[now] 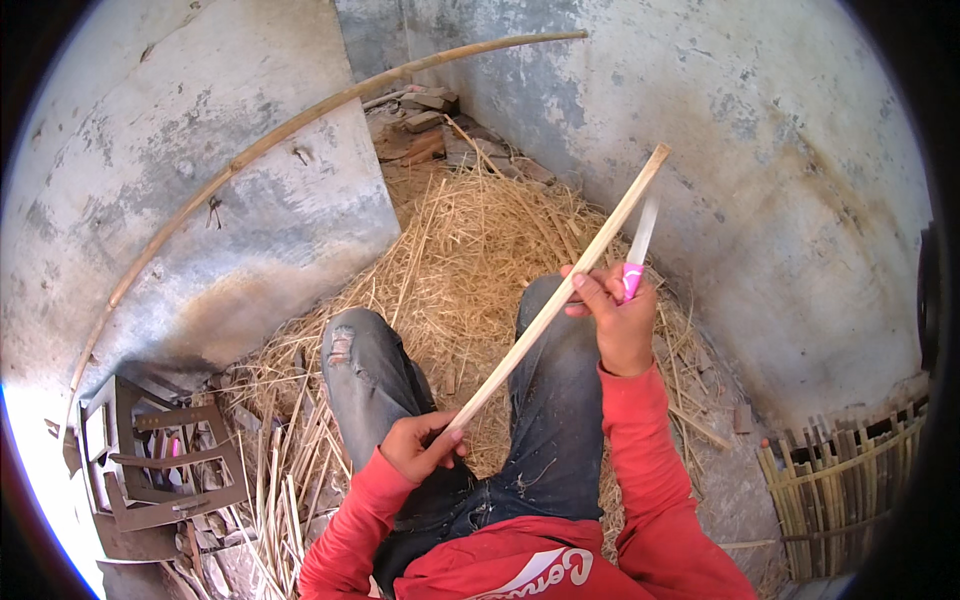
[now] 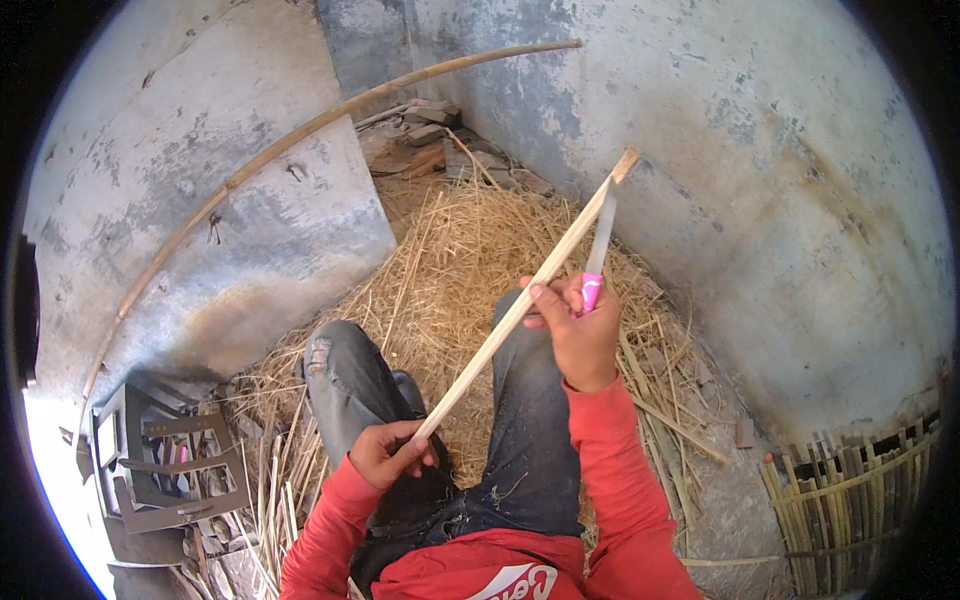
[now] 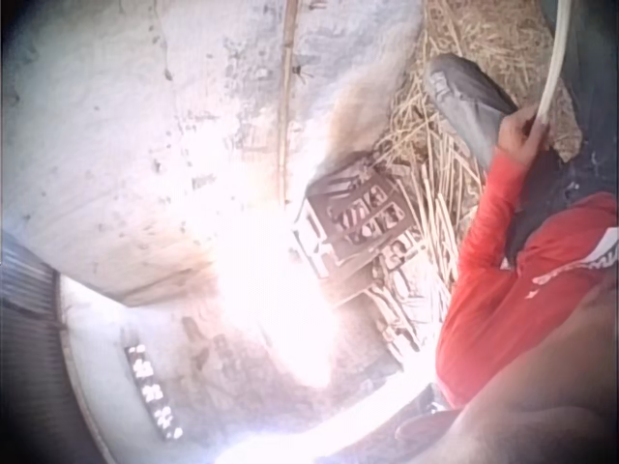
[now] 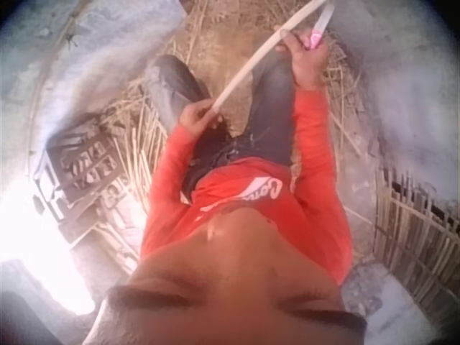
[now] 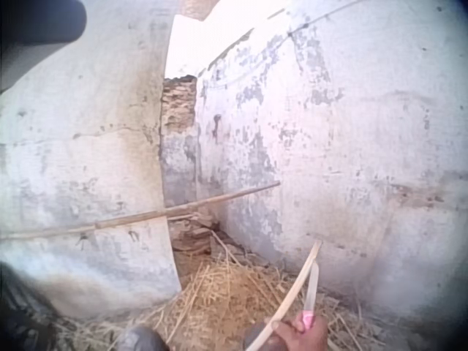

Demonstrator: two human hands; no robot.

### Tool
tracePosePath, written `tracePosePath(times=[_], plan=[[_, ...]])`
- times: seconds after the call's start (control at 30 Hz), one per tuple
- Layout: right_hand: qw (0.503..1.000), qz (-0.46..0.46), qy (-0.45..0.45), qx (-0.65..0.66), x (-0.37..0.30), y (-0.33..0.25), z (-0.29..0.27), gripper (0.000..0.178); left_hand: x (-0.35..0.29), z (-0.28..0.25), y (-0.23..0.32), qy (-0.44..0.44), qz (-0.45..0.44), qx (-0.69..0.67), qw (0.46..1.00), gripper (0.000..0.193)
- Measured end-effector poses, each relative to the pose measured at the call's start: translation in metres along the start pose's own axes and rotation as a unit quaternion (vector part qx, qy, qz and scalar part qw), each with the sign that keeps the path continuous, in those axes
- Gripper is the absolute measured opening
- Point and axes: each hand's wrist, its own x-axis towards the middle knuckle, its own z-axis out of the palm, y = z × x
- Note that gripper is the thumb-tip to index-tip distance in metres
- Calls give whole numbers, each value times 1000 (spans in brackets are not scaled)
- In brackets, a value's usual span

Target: The person shaves thin strips from a length of bamboo using a knife while sitting on a straw-covered floor, occasionally using a larger blade to trim longer sections.

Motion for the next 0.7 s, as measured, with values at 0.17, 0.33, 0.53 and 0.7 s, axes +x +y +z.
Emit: tracePosePath(times=[0.17,0.33,0.53,0.7], plan=[[984,39,23,-172,10,-7,-14,35,-4,-6,-17,9,-3,12,1000,33],[955,-4,-60,-290,3,9,-31,51,23,6,-16,17,54,53,997,32],[868,-30,-100,-485,-8,5,-36,53,68,32,2,39,74,115,990,28],[828,-38,-147,-539,-20,3,-38,52,87,50,9,51,80,146,985,26]])
